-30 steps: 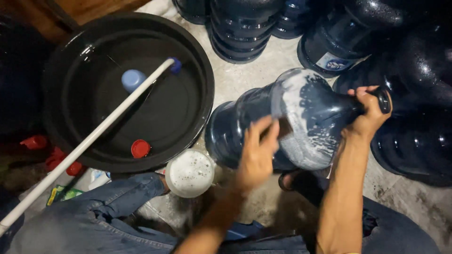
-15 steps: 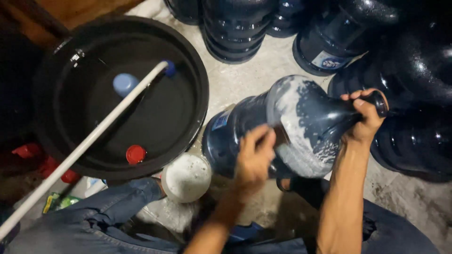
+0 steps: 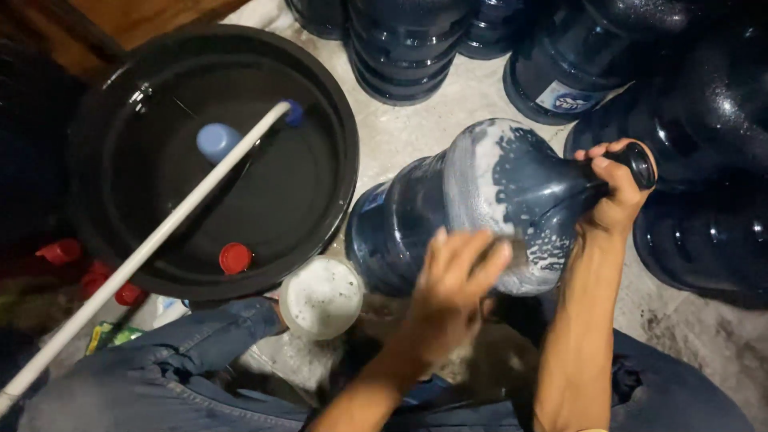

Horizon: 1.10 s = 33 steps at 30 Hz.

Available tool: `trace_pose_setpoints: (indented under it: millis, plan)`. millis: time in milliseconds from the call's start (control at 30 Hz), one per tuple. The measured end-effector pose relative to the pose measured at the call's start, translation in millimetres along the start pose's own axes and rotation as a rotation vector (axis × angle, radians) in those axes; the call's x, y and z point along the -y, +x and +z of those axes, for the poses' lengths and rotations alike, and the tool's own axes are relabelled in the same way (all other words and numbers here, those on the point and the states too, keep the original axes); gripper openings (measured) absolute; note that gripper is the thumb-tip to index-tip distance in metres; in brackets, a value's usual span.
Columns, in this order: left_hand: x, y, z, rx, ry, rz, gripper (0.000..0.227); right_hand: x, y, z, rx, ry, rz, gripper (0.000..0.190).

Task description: The person scrubs the exterior of a large water jug with a soapy sponge, then rinses it with water from a small cup. They then place the jug in a basin and scrub the interior with a long-handled brush.

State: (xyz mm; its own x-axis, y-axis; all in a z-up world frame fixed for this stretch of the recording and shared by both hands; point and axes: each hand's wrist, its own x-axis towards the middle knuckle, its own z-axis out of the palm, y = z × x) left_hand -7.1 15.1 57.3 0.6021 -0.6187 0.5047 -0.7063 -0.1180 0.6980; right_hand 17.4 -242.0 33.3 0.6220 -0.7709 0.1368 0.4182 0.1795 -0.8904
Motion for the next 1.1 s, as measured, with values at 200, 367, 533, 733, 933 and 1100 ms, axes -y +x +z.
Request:
trace_pose_setpoints:
  millis: [200,367,533,733,933,1100]
  plan:
    - [67.3,54.9,-1.3,-0.157,0.206,-0.070,0.035,-3.3,-7.0,0.3,0.083,-0.055,-0.014,0.027]
    - [65.2,48.1,1.8,-0.194,0.009,-0.120,0.039,-2.6,-7.8,14.2,-0.015,-0.102,-0.084,0.021]
    - [8.0,-42.1,49.1,-0.144,-0.021,-0.091,0.041,-4.5,-9.0,13.8,-0.171,-0.485,-0.385,0.036]
    - [45.7,12.9,3.3,-0.437,0.026,-0.091,0.031,3.3,-21.8,13.5,-0.135,-0.191,-0.192,0.017]
    - [41.3,-27.4,27.2,-0.361,-0.104,-0.113,0.035,-4.8,-16.4,1.7,0.186,-0.046,-0.289,0.025]
    - [43.9,-37.8,49.9,-0.392,0.013,-0.034,0.040,-0.2,-7.3,2.7,-0.311,-0.176,-0.157,0.014]
